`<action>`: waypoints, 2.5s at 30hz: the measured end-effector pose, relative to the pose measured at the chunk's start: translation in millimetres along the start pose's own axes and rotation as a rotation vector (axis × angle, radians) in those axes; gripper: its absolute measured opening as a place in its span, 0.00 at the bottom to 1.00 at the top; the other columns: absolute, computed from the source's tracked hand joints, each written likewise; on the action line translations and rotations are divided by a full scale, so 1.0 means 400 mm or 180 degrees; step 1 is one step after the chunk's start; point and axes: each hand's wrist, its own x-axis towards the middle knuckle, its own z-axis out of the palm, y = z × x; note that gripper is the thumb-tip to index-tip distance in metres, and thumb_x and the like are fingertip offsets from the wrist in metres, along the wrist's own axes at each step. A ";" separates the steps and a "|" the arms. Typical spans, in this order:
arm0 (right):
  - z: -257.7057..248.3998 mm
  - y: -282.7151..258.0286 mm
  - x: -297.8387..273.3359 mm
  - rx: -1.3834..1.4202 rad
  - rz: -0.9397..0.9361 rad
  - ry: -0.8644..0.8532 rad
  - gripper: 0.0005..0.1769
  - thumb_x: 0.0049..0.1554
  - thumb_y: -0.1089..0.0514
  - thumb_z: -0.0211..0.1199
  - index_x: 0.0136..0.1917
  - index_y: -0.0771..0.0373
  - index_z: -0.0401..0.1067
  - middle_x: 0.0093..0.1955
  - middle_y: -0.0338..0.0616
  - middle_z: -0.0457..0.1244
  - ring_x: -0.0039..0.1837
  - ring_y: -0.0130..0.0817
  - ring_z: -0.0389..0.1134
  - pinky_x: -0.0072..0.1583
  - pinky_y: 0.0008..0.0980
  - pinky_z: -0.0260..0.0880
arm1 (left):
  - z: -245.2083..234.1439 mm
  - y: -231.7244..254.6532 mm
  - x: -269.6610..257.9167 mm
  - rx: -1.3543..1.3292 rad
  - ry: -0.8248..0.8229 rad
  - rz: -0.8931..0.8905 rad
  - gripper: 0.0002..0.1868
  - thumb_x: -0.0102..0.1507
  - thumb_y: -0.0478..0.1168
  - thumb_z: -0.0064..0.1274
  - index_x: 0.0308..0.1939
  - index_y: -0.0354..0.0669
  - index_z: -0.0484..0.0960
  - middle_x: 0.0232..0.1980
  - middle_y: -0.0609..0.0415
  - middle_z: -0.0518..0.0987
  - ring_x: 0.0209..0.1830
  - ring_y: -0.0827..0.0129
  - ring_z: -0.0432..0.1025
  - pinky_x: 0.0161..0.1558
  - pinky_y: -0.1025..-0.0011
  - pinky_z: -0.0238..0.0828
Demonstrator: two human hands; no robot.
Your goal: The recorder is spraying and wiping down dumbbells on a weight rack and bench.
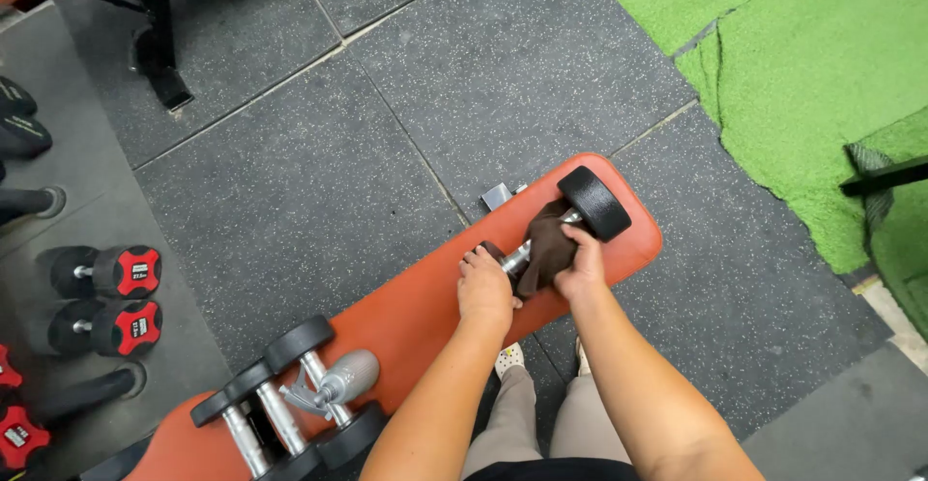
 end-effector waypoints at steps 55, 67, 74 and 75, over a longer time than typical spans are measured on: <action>-0.221 -0.340 -0.331 -0.2103 -0.1630 0.0570 0.23 0.55 0.67 0.59 0.65 0.64 0.70 0.61 0.45 0.68 0.61 0.35 0.68 0.64 0.36 0.68 | -0.047 0.129 -0.014 -0.0743 0.0492 0.0239 0.66 0.53 0.63 0.68 0.79 0.36 0.42 0.82 0.37 0.42 0.83 0.46 0.34 0.76 0.39 0.31; 0.063 -0.301 -0.225 -0.6035 -0.3716 -0.1386 0.42 0.47 0.58 0.69 0.72 0.68 0.60 0.76 0.80 0.46 0.77 0.73 0.46 0.73 0.51 0.50 | -0.010 0.309 0.172 -0.3926 0.0169 -0.0050 0.48 0.65 0.72 0.13 0.76 0.45 0.63 0.75 0.49 0.68 0.80 0.57 0.51 0.78 0.58 0.28; 0.257 -0.360 -0.074 -0.6373 -0.2291 -0.1105 0.32 0.54 0.49 0.65 0.69 0.63 0.67 0.76 0.68 0.52 0.76 0.64 0.53 0.74 0.48 0.54 | 0.240 0.298 0.287 -0.3675 0.0767 -0.0085 0.49 0.68 0.70 0.09 0.68 0.36 0.70 0.69 0.42 0.73 0.78 0.54 0.55 0.78 0.51 0.17; 0.292 -0.372 -0.059 -0.6509 -0.1789 -0.1003 0.30 0.54 0.47 0.64 0.67 0.61 0.70 0.75 0.62 0.56 0.76 0.59 0.56 0.75 0.46 0.55 | 0.274 0.300 0.302 -0.3528 0.0919 -0.0143 0.50 0.69 0.69 0.09 0.63 0.30 0.74 0.66 0.38 0.76 0.77 0.53 0.59 0.79 0.51 0.21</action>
